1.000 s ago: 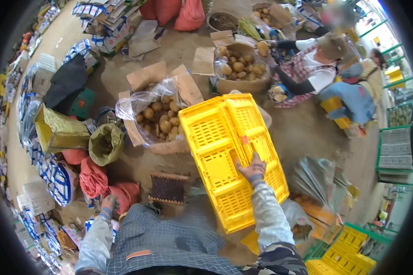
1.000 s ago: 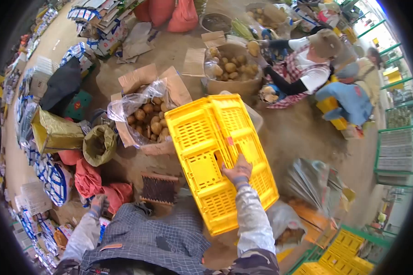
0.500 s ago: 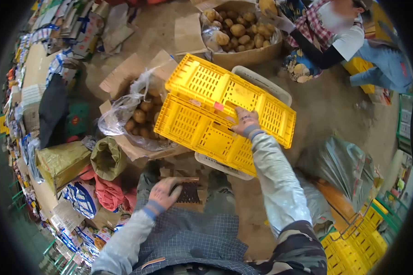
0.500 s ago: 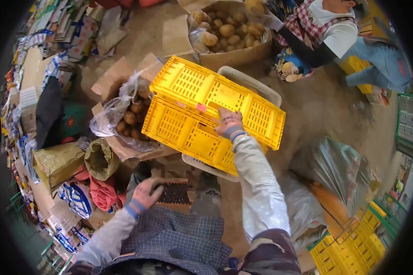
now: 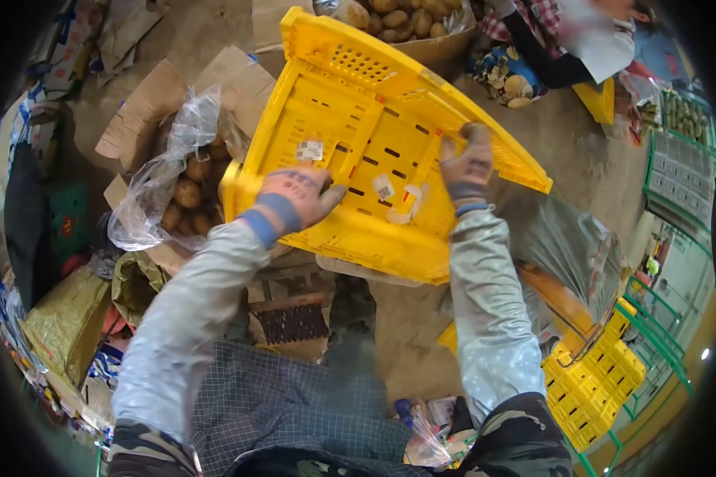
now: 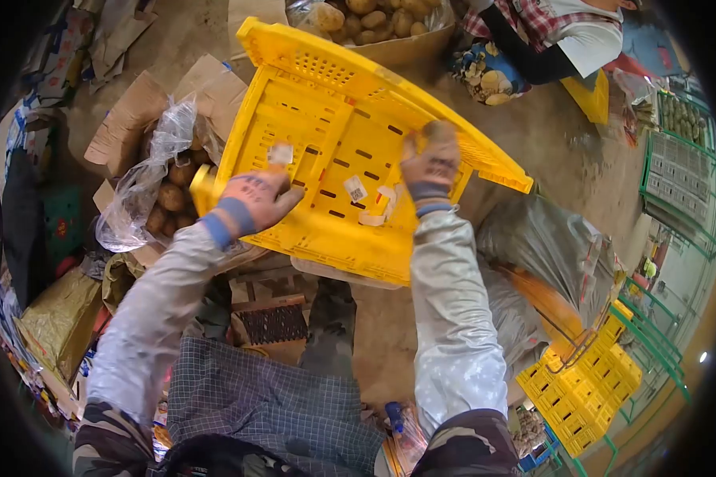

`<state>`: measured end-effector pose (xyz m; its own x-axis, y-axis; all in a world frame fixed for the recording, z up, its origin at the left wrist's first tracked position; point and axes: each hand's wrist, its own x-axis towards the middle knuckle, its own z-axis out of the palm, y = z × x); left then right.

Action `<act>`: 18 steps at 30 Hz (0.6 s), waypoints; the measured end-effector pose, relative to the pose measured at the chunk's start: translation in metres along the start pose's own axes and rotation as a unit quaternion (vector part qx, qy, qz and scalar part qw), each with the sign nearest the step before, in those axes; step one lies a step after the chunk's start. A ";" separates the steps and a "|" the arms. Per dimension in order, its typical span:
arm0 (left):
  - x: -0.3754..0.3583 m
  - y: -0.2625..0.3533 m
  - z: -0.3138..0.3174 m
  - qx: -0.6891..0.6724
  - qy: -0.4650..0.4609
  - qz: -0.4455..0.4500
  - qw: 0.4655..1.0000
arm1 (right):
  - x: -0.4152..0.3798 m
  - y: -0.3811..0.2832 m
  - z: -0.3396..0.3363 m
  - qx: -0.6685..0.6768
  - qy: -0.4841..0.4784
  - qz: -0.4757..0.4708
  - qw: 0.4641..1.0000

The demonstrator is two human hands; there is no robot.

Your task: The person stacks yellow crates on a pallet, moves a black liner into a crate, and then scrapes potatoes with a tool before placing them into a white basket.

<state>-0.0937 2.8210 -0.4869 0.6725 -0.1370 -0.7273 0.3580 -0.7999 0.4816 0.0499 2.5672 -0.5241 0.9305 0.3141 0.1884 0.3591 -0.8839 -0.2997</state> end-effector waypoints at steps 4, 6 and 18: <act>-0.040 -0.019 0.047 -0.111 -0.361 -0.015 0.926 | -0.065 0.011 0.040 -0.081 -0.211 -0.116 0.967; -0.045 -0.006 0.075 -0.024 -0.240 0.021 0.970 | -0.085 0.016 0.052 -0.100 -0.293 -0.127 0.942; 0.109 -0.027 0.214 0.643 0.154 0.165 0.732 | -0.089 0.039 0.045 -0.202 -0.576 -0.265 0.747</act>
<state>-0.1684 2.7030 -0.6839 0.7699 -0.4669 -0.4351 -0.6294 -0.6683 -0.3966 -0.0154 2.5201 -0.5946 0.1942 0.5418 -0.8178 0.8644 -0.4887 -0.1185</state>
